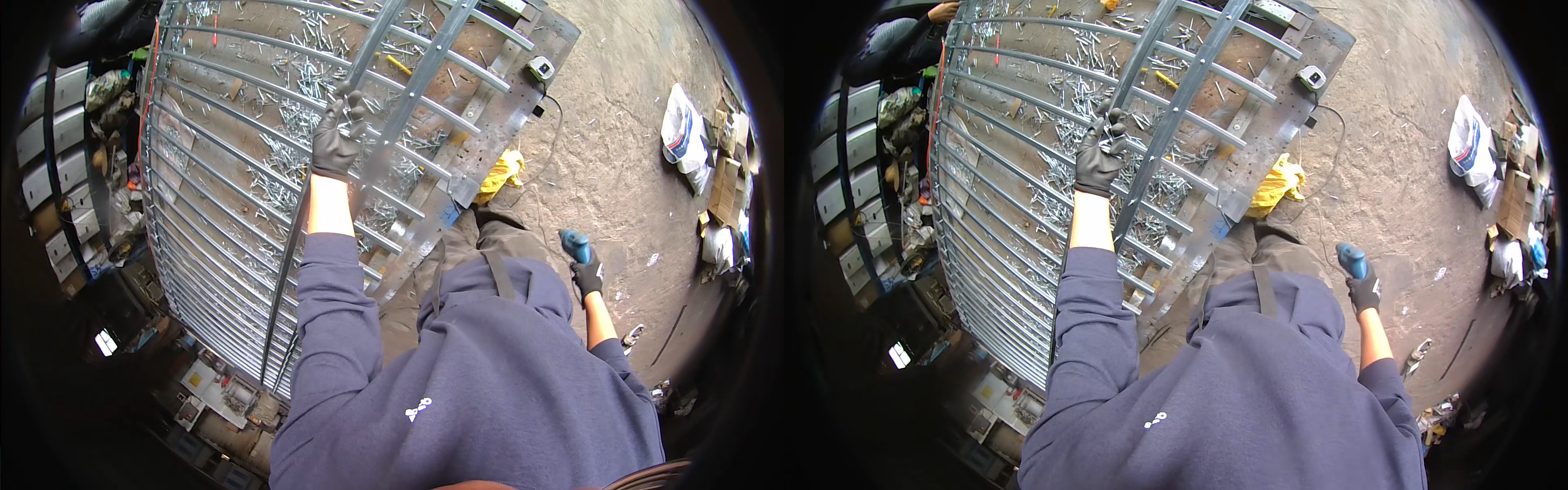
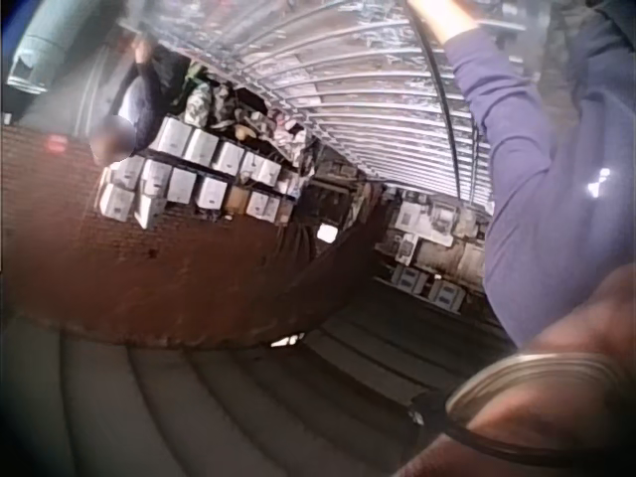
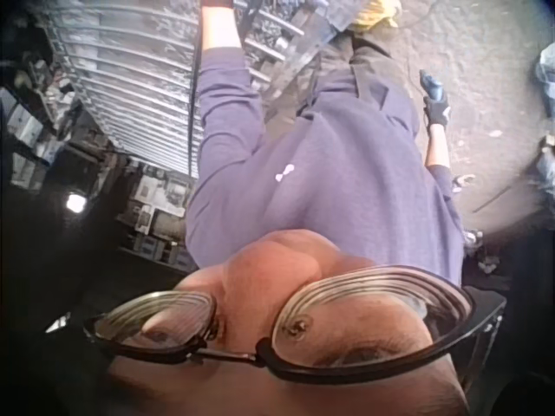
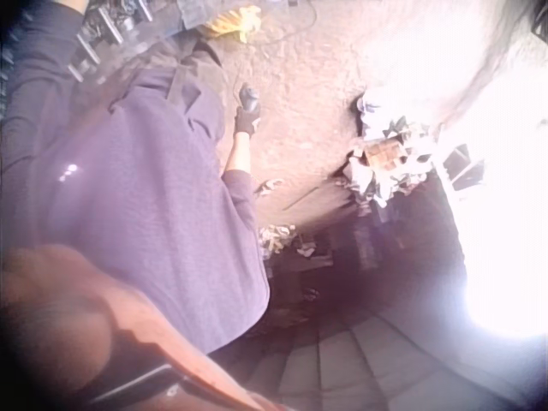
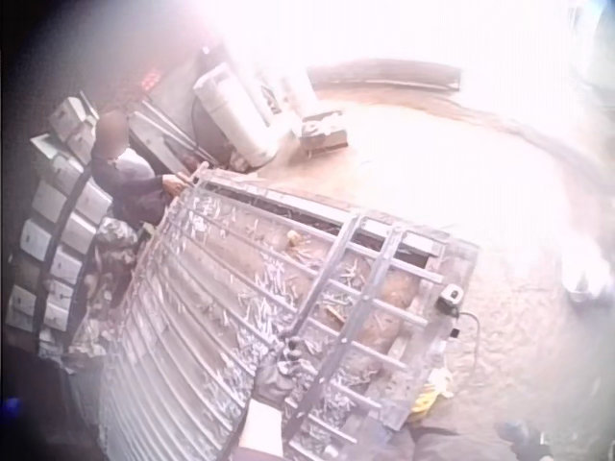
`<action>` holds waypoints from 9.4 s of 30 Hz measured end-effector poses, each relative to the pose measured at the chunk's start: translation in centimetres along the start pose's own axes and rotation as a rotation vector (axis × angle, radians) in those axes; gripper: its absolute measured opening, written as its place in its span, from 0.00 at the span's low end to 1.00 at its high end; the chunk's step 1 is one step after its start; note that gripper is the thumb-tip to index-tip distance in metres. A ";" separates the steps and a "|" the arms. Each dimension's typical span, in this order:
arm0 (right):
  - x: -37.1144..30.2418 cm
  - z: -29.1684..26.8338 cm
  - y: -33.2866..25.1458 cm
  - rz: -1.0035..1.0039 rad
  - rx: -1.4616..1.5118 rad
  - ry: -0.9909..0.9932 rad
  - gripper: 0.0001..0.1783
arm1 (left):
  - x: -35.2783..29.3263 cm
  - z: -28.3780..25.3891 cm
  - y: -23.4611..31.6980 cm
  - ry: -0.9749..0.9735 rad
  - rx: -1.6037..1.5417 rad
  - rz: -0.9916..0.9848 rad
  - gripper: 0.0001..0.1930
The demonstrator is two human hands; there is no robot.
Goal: The person assembles a metal frame by inserting screws into pre-drilled holes and tightening them with a power drill. They repeatedly pick up screws, align them with the frame, and use the drill to secure them.
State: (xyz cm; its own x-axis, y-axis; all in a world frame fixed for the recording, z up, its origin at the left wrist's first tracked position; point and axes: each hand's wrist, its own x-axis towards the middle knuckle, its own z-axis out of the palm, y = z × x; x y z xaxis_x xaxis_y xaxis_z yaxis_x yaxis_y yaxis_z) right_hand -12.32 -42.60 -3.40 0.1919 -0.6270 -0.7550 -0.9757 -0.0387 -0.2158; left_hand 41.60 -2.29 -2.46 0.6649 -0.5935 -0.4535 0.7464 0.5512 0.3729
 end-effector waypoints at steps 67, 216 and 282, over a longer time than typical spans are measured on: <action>0.4 4.2 12.0 -0.036 -0.088 -0.167 0.26 | 11.9 -3.9 0.9 0.463 1.385 0.489 0.16; -72.6 79.8 -21.3 -1.314 -1.339 -0.339 0.41 | -76.1 -44.0 20.0 0.576 1.292 0.742 0.20; -71.7 78.5 -26.8 -1.721 -1.687 -0.590 0.29 | -75.2 -48.5 15.1 1.361 0.992 0.761 0.20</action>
State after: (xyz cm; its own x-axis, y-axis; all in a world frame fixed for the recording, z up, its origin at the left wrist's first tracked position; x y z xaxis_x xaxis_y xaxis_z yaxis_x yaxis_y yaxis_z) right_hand 8.42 64.46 7.87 0.2450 0.7520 -0.6120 0.7961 -0.5163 -0.3157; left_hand 1.46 79.10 -1.94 0.7208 0.6911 -0.0527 0.4091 -0.3629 0.8372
